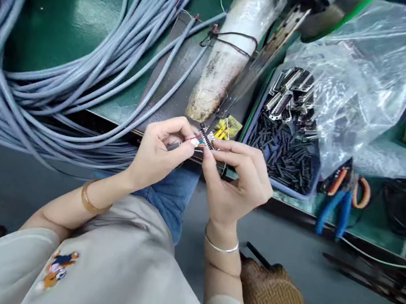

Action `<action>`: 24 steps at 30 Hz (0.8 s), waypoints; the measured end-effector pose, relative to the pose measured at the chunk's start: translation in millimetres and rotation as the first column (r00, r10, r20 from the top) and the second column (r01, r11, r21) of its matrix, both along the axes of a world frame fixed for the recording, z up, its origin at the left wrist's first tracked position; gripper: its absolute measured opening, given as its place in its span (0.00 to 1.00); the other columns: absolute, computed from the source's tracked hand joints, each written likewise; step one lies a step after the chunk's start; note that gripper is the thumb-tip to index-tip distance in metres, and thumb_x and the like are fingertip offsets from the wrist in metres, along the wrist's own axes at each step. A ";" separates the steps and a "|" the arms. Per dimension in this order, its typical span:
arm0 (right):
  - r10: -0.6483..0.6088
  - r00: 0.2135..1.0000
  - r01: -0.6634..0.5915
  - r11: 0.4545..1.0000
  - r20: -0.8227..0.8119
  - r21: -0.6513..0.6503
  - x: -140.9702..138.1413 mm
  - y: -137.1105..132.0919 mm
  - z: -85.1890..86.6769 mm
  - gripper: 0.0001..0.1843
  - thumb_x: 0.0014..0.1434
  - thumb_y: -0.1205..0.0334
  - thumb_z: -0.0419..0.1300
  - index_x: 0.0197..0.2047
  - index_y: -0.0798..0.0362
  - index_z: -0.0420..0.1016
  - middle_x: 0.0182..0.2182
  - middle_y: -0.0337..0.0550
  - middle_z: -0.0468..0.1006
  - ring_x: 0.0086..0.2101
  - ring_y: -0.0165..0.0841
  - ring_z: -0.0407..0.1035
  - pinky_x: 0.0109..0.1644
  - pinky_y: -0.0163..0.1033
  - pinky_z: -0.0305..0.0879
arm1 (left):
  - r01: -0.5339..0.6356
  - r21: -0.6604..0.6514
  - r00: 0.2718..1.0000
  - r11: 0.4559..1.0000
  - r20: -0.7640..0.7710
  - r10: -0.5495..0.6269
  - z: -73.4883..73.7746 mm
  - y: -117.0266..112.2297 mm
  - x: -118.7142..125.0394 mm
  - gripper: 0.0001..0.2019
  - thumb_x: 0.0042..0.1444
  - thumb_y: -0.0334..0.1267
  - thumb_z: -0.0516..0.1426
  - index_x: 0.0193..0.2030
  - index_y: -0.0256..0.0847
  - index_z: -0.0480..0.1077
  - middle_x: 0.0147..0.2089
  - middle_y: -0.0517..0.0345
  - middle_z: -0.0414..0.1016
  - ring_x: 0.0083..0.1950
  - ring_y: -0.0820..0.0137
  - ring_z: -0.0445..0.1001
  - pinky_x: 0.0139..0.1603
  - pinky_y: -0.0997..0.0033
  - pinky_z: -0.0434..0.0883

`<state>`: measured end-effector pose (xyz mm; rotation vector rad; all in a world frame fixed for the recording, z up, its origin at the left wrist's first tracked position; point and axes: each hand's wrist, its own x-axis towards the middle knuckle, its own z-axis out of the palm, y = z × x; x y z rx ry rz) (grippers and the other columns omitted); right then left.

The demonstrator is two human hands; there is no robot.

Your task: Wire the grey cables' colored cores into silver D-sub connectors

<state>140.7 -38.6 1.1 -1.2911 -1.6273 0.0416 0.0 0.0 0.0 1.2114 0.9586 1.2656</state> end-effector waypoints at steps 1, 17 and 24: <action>0.004 1.000 -0.004 1.000 0.010 0.011 0.1 0.7 0.4 0.10 0.57 0.73 0.70 0.35 0.50 0.76 0.35 0.36 0.83 0.37 0.30 0.79 0.45 0.38 0.77 | -0.001 -0.002 1.000 1.000 -0.003 0.001 0.7 0.2 0.0 0.06 0.49 0.29 0.60 0.23 0.36 0.70 0.30 0.60 0.75 0.29 0.79 0.70 0.29 0.83 0.67; -0.187 0.948 0.263 0.917 -0.258 0.300 11.5 -26.6 -5.9 0.16 0.65 0.65 0.65 0.55 0.42 0.77 0.40 0.35 0.83 0.22 0.25 0.75 0.21 0.32 0.71 | 0.142 -0.291 0.972 0.946 0.220 -0.078 -0.4 -10.9 -8.3 0.06 0.45 0.30 0.64 0.24 0.36 0.70 0.31 0.59 0.78 0.17 0.88 0.55 0.15 0.82 0.48; -0.023 1.000 0.023 1.000 0.020 -0.008 1.5 -32.0 -9.9 0.08 0.60 0.71 0.67 0.40 0.49 0.77 0.41 0.39 0.86 0.41 0.33 0.82 0.45 0.40 0.81 | 0.212 -0.328 0.961 0.921 0.241 -0.136 -1.7 -19.4 -10.7 0.08 0.47 0.33 0.66 0.27 0.38 0.70 0.19 0.67 0.67 0.15 0.84 0.58 0.14 0.83 0.53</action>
